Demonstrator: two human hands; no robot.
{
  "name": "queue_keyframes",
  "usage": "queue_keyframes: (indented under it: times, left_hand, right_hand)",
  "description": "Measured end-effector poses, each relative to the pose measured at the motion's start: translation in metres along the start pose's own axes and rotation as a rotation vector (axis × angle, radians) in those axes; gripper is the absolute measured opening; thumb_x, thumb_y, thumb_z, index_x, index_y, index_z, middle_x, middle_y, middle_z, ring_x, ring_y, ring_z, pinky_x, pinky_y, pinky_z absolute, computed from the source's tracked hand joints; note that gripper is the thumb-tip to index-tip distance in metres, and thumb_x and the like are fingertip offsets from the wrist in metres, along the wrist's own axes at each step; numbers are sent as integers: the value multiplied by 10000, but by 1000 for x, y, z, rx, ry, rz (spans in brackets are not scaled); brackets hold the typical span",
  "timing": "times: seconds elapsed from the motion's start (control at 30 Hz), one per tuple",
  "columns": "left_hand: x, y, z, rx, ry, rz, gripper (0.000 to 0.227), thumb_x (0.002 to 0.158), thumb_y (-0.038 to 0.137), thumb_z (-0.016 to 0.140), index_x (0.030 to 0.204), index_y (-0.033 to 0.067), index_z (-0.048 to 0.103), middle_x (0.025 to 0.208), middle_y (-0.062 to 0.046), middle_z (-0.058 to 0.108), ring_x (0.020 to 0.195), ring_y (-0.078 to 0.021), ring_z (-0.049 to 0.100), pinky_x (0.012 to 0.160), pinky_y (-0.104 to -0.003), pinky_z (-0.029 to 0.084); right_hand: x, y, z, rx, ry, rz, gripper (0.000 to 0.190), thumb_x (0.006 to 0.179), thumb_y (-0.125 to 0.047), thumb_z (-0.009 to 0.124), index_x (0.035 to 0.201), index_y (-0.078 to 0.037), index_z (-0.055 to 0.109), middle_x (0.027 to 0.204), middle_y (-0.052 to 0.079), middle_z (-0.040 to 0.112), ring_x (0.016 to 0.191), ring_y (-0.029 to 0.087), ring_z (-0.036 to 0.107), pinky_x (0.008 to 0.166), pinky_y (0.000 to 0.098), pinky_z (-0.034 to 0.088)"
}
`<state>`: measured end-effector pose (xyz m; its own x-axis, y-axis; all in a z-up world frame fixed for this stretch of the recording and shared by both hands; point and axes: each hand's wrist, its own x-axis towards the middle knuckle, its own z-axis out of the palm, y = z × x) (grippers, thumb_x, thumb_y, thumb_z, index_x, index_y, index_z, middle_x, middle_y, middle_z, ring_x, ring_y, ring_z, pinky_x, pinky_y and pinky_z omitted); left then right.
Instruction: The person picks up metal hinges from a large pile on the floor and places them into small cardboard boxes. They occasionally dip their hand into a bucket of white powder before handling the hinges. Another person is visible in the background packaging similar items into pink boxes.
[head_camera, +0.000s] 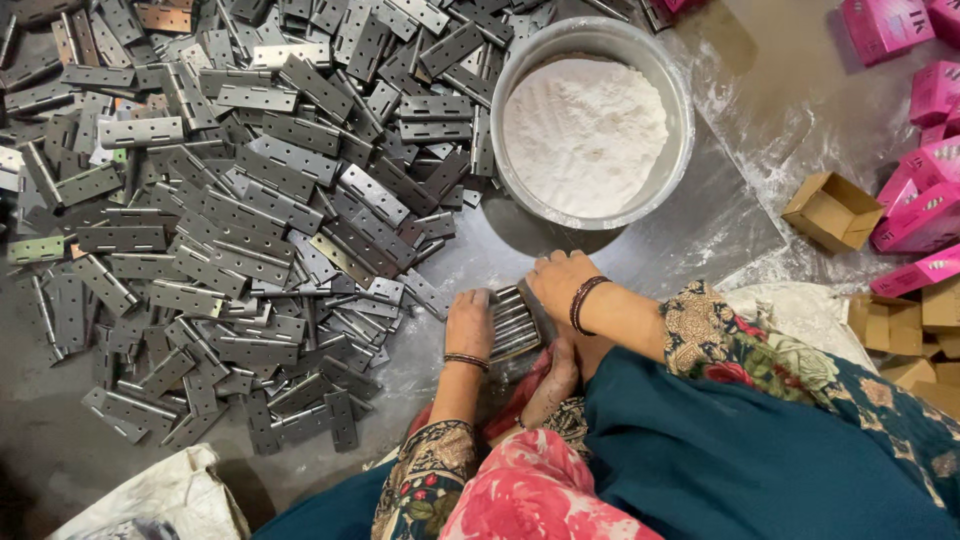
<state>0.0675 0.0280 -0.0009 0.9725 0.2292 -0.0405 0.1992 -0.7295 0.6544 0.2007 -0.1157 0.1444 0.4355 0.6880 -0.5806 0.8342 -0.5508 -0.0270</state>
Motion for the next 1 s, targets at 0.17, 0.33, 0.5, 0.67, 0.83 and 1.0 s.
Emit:
queue_keyframes:
  times: [0.17, 0.33, 0.5, 0.67, 0.83, 1.0]
  left_hand:
    - [-2, 12, -3, 81, -60, 65, 319, 792, 173, 759, 1091, 73, 710, 1126, -132, 656, 1063, -358, 580, 923, -475, 470]
    - [-6, 34, -12, 115, -8, 63, 392, 742, 173, 781, 1105, 54, 698, 1188, -151, 618, 1108, -362, 552, 932, -498, 431]
    - [-5, 34, -12, 57, -78, -5, 340, 724, 152, 805, 1033, 66, 690, 1125, -137, 628, 1094, -365, 560, 933, -486, 442]
    - [-1, 26, -23, -197, 148, 8, 277, 795, 76, 791, 1059, 78, 708, 1035, -137, 713, 1004, -363, 662, 909, -423, 517]
    - [22, 24, -52, -889, 171, -352, 315, 821, 149, 832, 1093, 43, 714, 973, -51, 779, 867, -174, 734, 792, -295, 576]
    - [23, 38, -63, -1330, 36, -417, 278, 839, 114, 837, 1068, 0, 728, 963, -18, 745, 835, -98, 665, 760, -284, 540]
  right_hand:
    - [-7, -4, 1, -3, -11, -19, 307, 873, -214, 635, 1157, -100, 667, 1162, 105, 667, 1099, 306, 626, 860, 472, 528]
    - [-19, -7, -4, -2, 22, -7, 341, 851, -219, 675, 1170, -100, 660, 1165, 105, 665, 1114, 317, 618, 859, 477, 527]
    - [-28, -10, -13, -15, -56, -21, 458, 825, -239, 710, 1246, -86, 619, 1202, 123, 634, 1136, 325, 595, 870, 487, 512]
    - [-28, -16, -20, 18, 29, -2, 465, 864, -230, 690, 1298, -87, 609, 1221, 101, 644, 1135, 306, 610, 887, 473, 518]
    - [-22, -20, -19, 370, 375, -87, 696, 810, -267, 726, 1415, 4, 513, 1165, 179, 663, 1028, 379, 628, 815, 476, 532]
    - [-22, -17, -12, 894, 378, 70, 469, 846, -277, 710, 1226, -16, 625, 998, 246, 712, 903, 411, 697, 773, 479, 555]
